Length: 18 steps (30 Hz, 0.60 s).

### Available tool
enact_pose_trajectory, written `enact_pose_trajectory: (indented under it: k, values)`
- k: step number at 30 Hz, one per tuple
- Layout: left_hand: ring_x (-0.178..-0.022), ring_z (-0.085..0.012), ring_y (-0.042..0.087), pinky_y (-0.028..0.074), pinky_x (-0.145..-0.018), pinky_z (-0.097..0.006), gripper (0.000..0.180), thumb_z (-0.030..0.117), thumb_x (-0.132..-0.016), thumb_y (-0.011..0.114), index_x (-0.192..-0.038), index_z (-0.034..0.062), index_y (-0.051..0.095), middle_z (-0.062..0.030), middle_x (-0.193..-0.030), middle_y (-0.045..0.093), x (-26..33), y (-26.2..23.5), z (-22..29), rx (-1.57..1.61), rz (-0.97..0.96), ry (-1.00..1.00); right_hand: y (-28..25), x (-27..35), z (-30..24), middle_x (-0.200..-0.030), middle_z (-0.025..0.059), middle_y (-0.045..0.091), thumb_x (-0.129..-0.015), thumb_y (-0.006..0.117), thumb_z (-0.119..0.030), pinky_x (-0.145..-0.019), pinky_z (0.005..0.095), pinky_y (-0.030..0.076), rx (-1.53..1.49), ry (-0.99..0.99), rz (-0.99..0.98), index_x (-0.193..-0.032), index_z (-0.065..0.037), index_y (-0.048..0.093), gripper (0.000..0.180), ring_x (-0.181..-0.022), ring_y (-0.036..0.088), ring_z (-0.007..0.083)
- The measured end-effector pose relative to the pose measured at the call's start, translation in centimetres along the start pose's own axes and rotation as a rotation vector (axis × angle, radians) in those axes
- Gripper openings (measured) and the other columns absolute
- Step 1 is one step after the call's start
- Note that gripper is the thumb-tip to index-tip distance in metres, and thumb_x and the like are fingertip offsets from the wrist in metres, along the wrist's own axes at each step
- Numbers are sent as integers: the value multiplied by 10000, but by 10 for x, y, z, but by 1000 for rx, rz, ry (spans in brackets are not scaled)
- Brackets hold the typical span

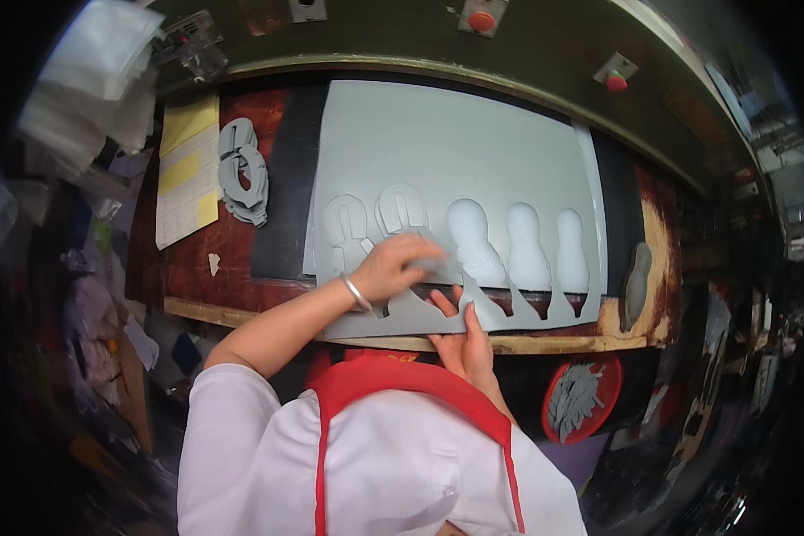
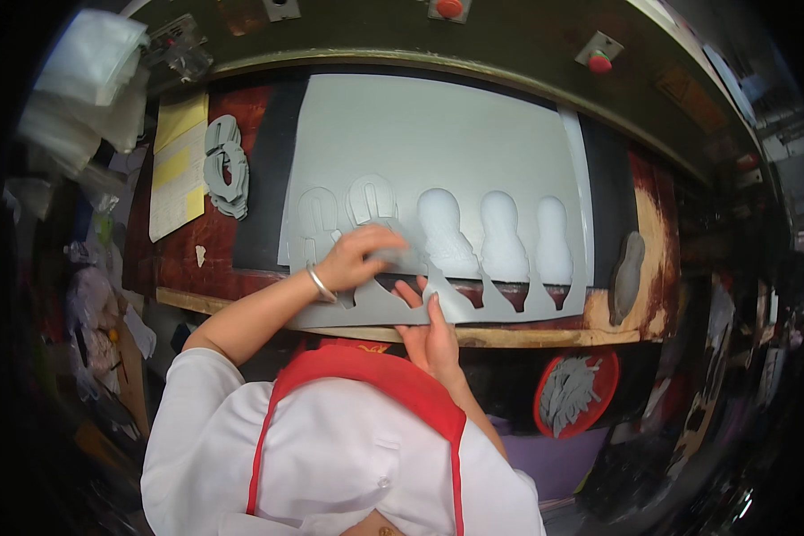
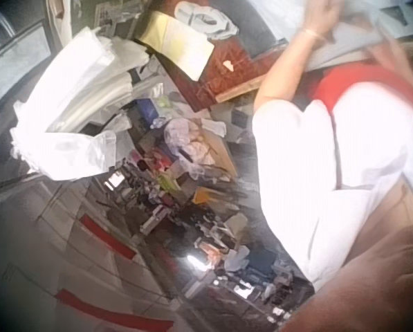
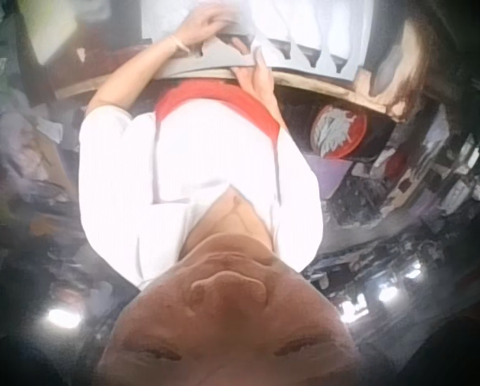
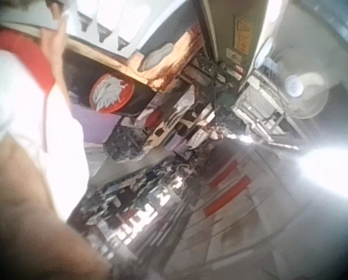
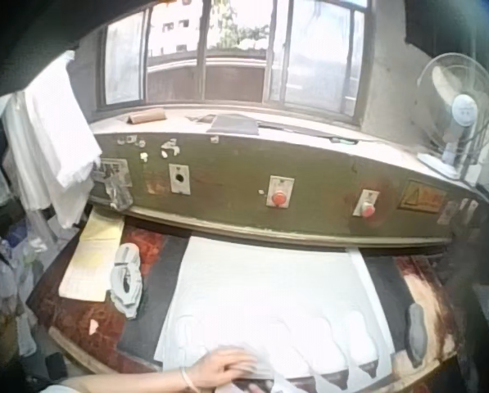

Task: The person operates a die-cutting machine to cut grey material into shoe-shaped pieces. They feed sheets into the machine, press a button to activate the press, then remove and stack the cut pieces. The person repeats this cycle multiple times.

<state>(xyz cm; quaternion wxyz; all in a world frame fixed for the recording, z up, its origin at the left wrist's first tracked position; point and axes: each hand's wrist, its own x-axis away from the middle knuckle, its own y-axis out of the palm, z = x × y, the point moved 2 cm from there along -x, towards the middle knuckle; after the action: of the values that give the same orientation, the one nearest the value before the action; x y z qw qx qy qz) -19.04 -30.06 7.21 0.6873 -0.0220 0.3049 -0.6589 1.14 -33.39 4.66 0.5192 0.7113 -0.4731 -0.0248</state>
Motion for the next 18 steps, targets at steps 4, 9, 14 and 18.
enact_pose_trajectory:
  k: [4,9,14,18]
  values:
    - [-703,-99,539,459,-643,-252,344,312,-953,536,-1019,-20,595,-53,-771,613,-43,-78,-13,214,731,-414,-4,7,5,-1424,191,346,-1004,325,-395,-1095,562,256,13,107,88,-1418,-177,295,469,-1329,328,346]
    - [-716,-135,590,494,-658,-257,179,102,-904,596,-1062,17,598,-75,-889,657,-50,-162,0,-131,926,123,-3,8,13,-1429,194,329,-986,401,-321,-1091,533,271,93,63,-64,-1432,-120,275,505,-1339,316,326]
    - [-980,-301,606,506,-853,-429,499,13,-600,634,-1092,96,632,-100,-1057,615,27,-87,-2,-459,-40,591,10,-5,31,-1295,122,465,-919,547,-110,-960,376,411,352,63,-193,-1358,-27,373,480,-1157,485,223]
    - [-1069,-313,567,443,-953,-475,446,172,-671,709,-1101,87,627,-144,-1130,572,71,-68,-25,-309,-168,516,21,-9,40,-1019,44,565,-900,576,-74,-661,278,450,431,80,-59,-1192,-34,457,317,-817,528,135]
